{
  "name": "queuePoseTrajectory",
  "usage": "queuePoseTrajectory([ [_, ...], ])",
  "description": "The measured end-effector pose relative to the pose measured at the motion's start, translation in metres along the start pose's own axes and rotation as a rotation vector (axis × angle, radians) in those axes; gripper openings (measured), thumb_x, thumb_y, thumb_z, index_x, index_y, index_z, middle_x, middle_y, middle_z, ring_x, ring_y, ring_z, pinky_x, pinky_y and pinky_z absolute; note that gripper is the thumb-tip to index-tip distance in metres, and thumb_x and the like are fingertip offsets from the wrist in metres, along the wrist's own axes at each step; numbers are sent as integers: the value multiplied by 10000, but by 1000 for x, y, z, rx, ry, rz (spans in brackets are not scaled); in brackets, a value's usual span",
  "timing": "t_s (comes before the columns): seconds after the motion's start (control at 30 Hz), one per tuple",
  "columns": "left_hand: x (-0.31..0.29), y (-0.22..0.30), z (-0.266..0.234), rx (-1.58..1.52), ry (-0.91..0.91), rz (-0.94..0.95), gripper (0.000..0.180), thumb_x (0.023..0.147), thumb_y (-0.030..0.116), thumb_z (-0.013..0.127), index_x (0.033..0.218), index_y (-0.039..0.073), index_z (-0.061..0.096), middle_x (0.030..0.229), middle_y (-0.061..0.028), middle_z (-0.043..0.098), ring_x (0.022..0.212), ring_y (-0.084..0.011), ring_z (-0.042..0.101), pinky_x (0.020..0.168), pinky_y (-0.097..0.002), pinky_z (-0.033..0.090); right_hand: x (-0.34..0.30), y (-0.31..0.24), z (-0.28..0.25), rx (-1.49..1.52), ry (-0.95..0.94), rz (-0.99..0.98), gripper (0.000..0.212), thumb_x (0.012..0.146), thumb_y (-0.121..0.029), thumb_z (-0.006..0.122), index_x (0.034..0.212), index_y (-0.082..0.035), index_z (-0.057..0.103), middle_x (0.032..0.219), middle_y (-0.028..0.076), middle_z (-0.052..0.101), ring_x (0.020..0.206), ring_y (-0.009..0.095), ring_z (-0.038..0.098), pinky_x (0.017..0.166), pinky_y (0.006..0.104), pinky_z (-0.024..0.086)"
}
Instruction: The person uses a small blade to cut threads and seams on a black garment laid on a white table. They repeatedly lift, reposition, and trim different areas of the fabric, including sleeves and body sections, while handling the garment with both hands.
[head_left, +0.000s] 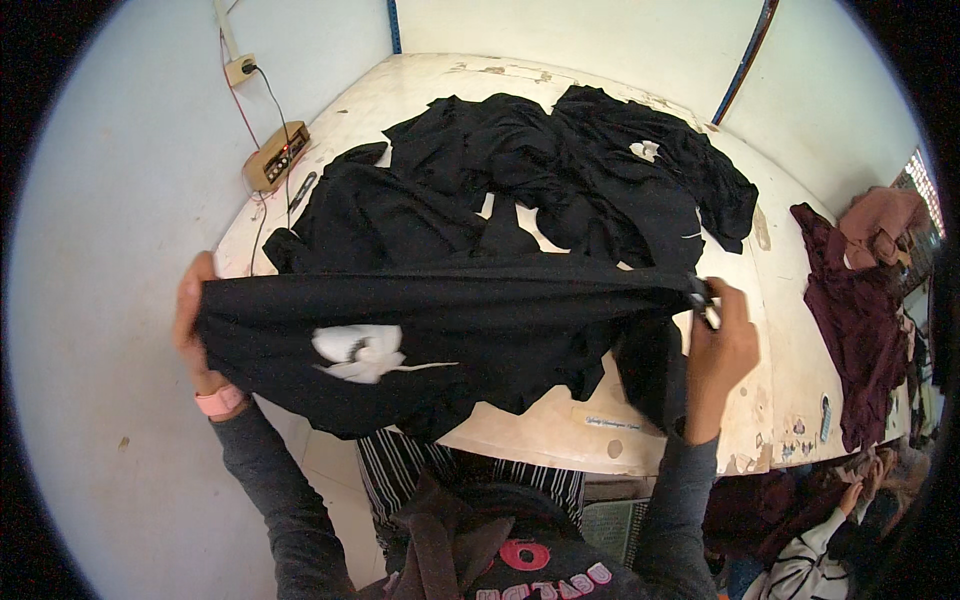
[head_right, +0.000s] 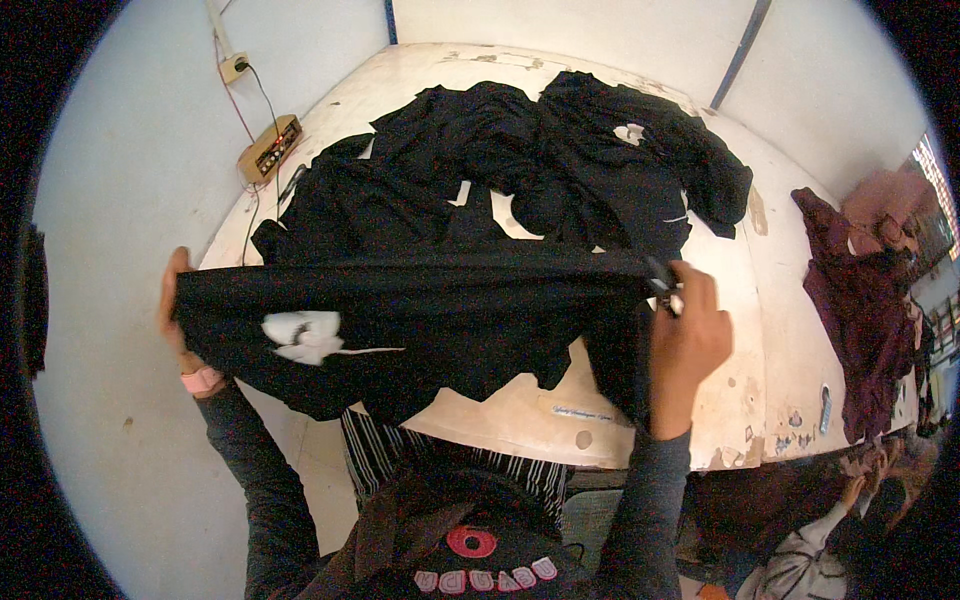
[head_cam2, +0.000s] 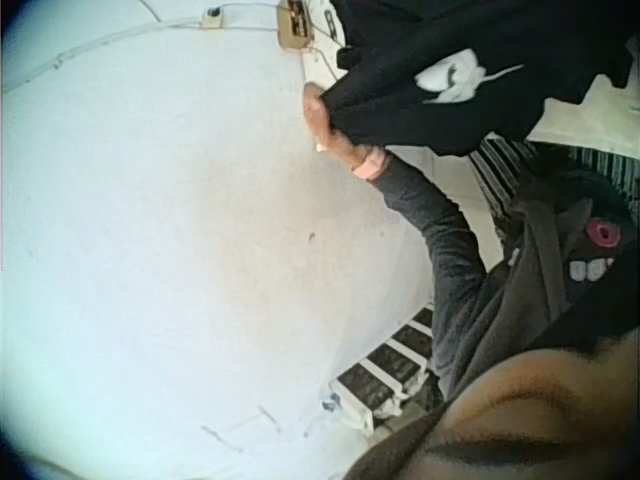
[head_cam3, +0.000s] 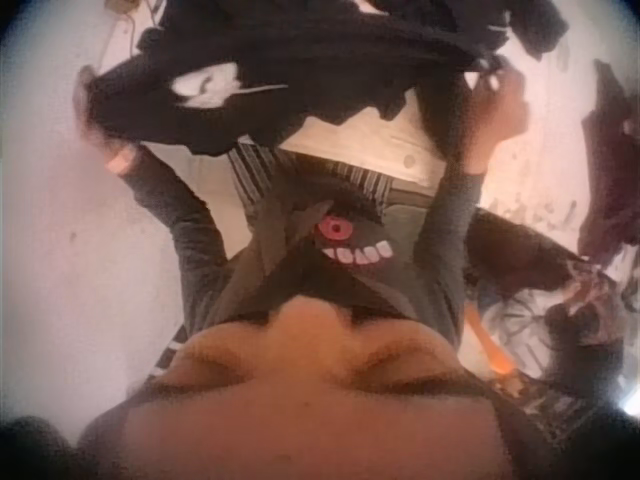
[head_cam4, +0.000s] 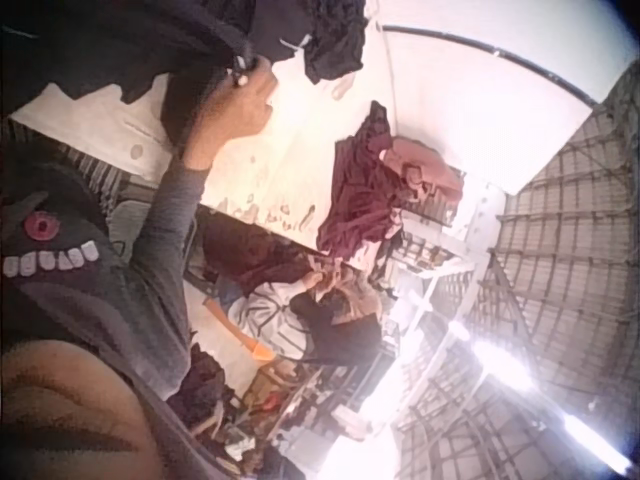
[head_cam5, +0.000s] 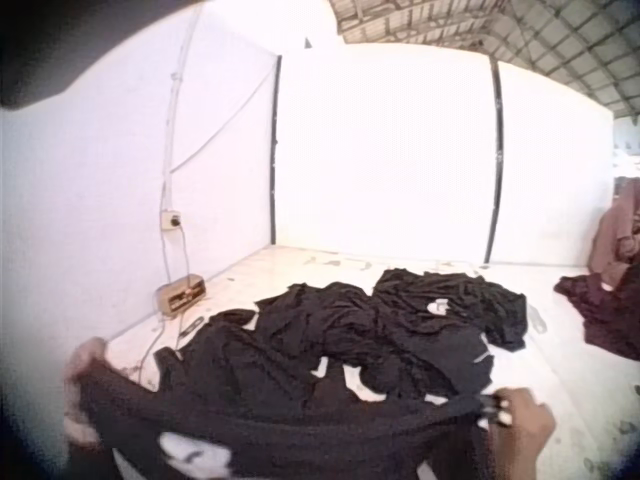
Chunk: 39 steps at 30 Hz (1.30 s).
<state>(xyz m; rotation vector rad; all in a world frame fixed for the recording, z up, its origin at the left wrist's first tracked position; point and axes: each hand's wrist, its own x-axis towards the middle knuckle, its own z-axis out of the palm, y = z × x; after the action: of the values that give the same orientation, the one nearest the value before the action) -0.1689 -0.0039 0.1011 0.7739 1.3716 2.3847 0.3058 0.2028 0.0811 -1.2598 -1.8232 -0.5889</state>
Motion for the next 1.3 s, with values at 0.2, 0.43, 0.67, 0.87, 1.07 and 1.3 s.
queuePoseTrajectory([
  [0.2, 45, 30, -90, -226, -232, 194, 505, 1019, 364, 560, 1303, -50, 610, 865, -68, 658, 724, -148, 619, 678, -310, 525, 24, 78, -35, 288, 213, 82, 439, 785, 109, 657, 1191, -46, 716, 1079, 72, 758, 825, 98, 675, 616, 228, 510],
  [0.43, 30, 22, -73, -2, -55, -4, 420, 974, 333, 650, 1203, -19, 646, 1065, -87, 683, 983, -183, 617, 999, -351, 439, 9, 189, -111, 1027, -13, 207, 116, 965, -101, 664, 1021, 0, 665, 966, 36, 639, 814, 125, 546, 805, 296, 444],
  [0.67, 4, -28, -33, 1148, -735, -109, 236, 918, 188, 729, 1088, 30, 686, 1065, -88, 697, 994, -211, 652, 893, -348, 482, -25, 181, -31, 157, -705, 471, 186, 832, -126, 788, 959, -24, 698, 927, 57, 692, 841, 208, 644, 730, 341, 491],
  [0.87, -66, 12, 55, 1362, -440, 420, 199, 890, 118, 700, 1079, 55, 693, 989, -129, 703, 963, -341, 660, 838, -429, 485, -34, 60, -10, 419, -526, 343, 299, 806, 54, 690, 1088, -44, 687, 1076, 102, 695, 944, 271, 707, 784, 348, 570],
  [1.07, -120, -37, 99, 1186, -814, 443, 293, 856, 296, 762, 1051, 83, 708, 1084, -74, 686, 1073, -295, 632, 929, -410, 466, -41, -84, 7, 903, -762, 2, 339, 762, -78, 768, 1099, -88, 735, 1078, 112, 718, 983, 324, 711, 818, 356, 563],
  [1.3, -115, -61, 86, 1096, -809, 447, 429, 726, 347, 881, 834, 81, 562, 1150, -74, 703, 1196, -314, 609, 1022, -438, 441, -59, -85, 26, 1006, -703, 126, 199, 787, -28, 781, 980, -28, 730, 891, 82, 708, 721, 222, 675, 662, 310, 508],
])
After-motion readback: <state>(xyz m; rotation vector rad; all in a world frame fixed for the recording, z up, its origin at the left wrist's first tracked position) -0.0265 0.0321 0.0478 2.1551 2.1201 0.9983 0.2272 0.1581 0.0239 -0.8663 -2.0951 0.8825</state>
